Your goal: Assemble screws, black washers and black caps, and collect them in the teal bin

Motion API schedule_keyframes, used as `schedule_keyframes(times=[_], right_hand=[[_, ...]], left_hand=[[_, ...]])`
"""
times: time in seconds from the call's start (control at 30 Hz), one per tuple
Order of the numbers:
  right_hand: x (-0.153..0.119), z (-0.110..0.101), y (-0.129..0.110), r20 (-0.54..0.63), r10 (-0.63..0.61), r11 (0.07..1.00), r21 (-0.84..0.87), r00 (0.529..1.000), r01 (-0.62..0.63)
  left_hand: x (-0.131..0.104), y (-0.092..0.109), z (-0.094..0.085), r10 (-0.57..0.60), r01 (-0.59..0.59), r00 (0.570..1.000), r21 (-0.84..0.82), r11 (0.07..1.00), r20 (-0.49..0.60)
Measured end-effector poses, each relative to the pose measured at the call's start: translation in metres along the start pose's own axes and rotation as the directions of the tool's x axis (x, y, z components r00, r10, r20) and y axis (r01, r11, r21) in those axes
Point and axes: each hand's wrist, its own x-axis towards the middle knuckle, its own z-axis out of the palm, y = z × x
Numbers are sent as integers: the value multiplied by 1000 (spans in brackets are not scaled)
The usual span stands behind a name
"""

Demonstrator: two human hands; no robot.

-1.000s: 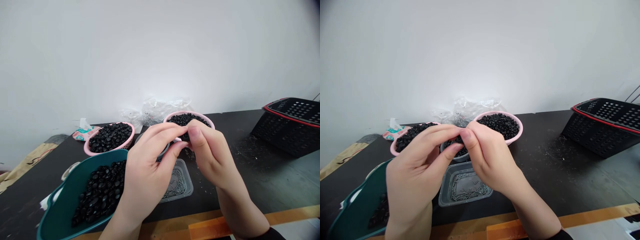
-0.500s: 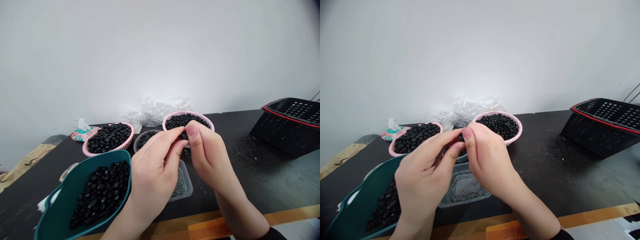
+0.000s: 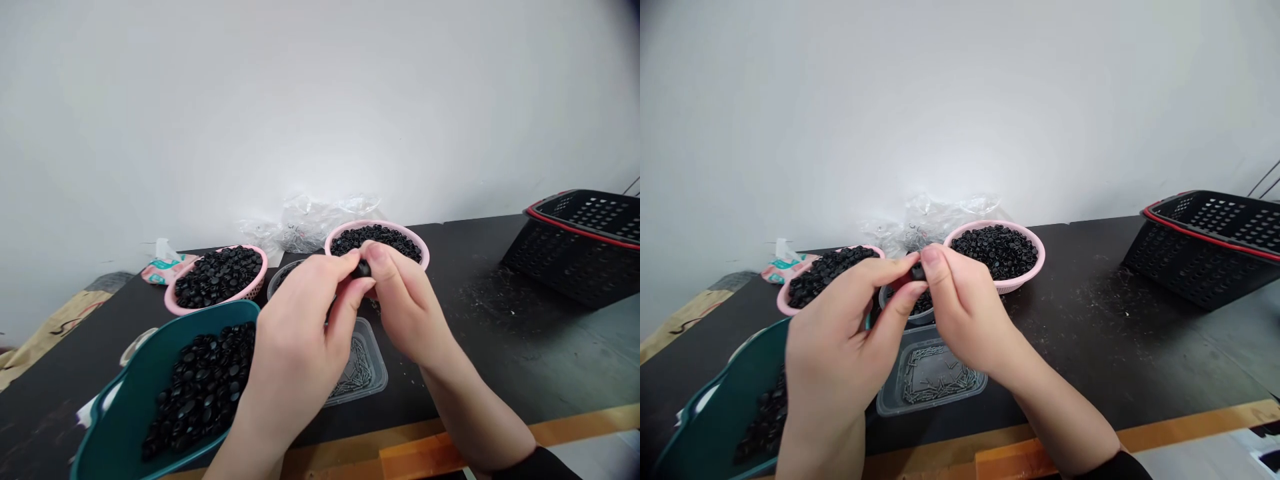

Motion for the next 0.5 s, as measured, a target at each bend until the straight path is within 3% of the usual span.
schedule_keyframes(times=[0.13, 0.3, 0.4, 0.5], right_hand=[[4, -7, 5, 120, 247, 957, 127, 962, -261], [12, -12, 11, 160, 474, 845, 194, 866, -498], [18, -13, 17, 271, 532, 751, 288, 803, -594], [23, -13, 24, 296, 541, 728, 304, 787, -614]], left_hand=[[6, -9, 7, 89, -119, 982, 177, 977, 169], [9, -19, 22, 29, -94, 971, 266, 959, 239], [8, -24, 31, 4, -88, 963, 300, 950, 270], [6, -27, 41, -41, -47, 963, 318, 947, 266]])
